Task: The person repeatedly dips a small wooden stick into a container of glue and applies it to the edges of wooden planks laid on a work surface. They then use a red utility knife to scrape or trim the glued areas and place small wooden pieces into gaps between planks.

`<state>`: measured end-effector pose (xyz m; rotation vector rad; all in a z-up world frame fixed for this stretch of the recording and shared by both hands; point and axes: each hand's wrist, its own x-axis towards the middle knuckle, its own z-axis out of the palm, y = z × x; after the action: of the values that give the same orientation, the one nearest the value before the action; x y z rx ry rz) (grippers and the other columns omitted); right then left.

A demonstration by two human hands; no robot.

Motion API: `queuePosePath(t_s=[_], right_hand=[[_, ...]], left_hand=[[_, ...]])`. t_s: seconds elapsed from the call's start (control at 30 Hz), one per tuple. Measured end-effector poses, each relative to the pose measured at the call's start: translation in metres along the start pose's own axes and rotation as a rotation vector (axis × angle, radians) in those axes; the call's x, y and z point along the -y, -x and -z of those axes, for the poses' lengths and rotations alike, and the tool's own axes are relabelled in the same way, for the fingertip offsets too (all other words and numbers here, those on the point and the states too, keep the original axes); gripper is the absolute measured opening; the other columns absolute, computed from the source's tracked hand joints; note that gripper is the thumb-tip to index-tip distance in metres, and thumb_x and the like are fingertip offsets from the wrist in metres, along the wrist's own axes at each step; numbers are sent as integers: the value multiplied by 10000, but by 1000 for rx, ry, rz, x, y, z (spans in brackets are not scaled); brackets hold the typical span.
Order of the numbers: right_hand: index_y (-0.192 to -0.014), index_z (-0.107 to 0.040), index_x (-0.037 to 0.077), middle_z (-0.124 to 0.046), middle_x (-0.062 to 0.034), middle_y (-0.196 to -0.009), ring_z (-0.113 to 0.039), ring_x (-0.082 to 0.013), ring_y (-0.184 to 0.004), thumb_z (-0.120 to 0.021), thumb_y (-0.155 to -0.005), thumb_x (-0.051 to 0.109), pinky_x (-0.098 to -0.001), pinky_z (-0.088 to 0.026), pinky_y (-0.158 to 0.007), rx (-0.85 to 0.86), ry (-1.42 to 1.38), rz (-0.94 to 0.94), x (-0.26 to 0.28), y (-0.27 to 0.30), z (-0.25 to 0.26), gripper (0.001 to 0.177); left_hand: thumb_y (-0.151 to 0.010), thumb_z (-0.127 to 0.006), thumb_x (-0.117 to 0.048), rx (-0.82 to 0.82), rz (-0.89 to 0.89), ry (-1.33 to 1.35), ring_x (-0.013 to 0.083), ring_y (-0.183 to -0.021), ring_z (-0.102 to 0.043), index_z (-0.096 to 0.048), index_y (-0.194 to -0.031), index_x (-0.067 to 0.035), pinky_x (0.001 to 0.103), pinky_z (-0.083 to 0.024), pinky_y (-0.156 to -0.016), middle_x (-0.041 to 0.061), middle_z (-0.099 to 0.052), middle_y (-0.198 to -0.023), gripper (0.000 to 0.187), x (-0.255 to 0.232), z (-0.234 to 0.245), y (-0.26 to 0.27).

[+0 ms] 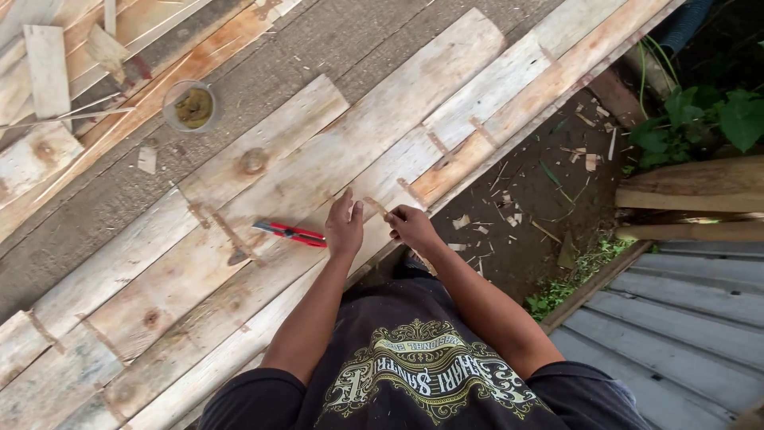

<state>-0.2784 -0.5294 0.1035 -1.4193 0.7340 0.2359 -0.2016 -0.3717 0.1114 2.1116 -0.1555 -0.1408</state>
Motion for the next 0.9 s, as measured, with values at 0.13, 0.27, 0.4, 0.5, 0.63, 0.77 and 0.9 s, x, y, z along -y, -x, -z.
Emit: queuePosePath(t_s=[0.13, 0.27, 0.4, 0.5, 0.63, 0.77, 0.9], right_hand=[[-1075, -684, -67, -640, -152, -863, -732, -211, -741, -676, -1017, 262, -340, -678, -676, -77, -52, -19, 1, -4, 47, 335], [-1126, -680, -73, -628, -162, -896, -728, -216, -832, -659, -1030, 260, -371, -668, -748, -162, -169, -10, 4, -14, 77, 347], [-1143, -670, -65, -627, -129, -949, -709, -195, -895, -651, -1037, 249, -343, -655, -808, -196, -228, -37, 19, -22, 102, 331], [-1163, -664, -53, -656, -152, -1016, -695, -210, -957, -631, -1060, 269, -378, -639, -851, -185, -190, -21, 33, -42, 126, 339], [-1202, -682, 1, -671, -132, -1048, -686, -184, -944, -654, -1044, 278, -346, -638, -829, -234, -169, 14, 40, -90, 158, 320], [-1308, -639, 0, -669, -114, -1122, -655, -151, -953, -642, -1062, 272, -326, -625, -845, -261, -67, 32, 77, -131, 187, 366], [-1511, -528, 93, -646, -192, -1321, -676, -215, -971, -617, -1098, 299, -423, -612, -888, -262, 273, 12, 124, -167, 212, 470]], left_hand=[[-1025, -612, -274, 94, 31, -38, 353, -1344, -559, -598, -1447, -85, 462, -494, -1114, 171, -602, -1435, 463, -13, -33, -4], [-1013, -626, -324, 227, -58, -216, 356, -1473, -413, -509, -1528, -109, 485, -353, -1222, 155, -471, -1580, 570, -15, -61, -18], [-1022, -588, -357, 393, -33, -399, 417, -1563, -206, -396, -1593, -86, 610, -214, -1249, 167, -267, -1697, 660, -36, -80, -32], [-1034, -565, -395, 470, -33, -532, 398, -1592, -81, -300, -1642, -125, 646, -131, -1246, 132, -166, -1733, 716, -51, -100, -46], [-1053, -488, -486, 579, 4, -586, 382, -1595, 42, -160, -1678, -179, 684, -45, -1226, 87, -34, -1752, 769, -63, -130, -71], [-1058, -477, -470, 665, -14, -698, 379, -1587, 91, -83, -1683, -229, 747, 33, -1192, 27, 32, -1751, 778, -85, -160, -97], [-1026, -515, -448, 730, 13, -738, 362, -1587, 110, -73, -1681, -272, 778, 37, -1181, -35, 53, -1749, 809, -107, -181, -120]])
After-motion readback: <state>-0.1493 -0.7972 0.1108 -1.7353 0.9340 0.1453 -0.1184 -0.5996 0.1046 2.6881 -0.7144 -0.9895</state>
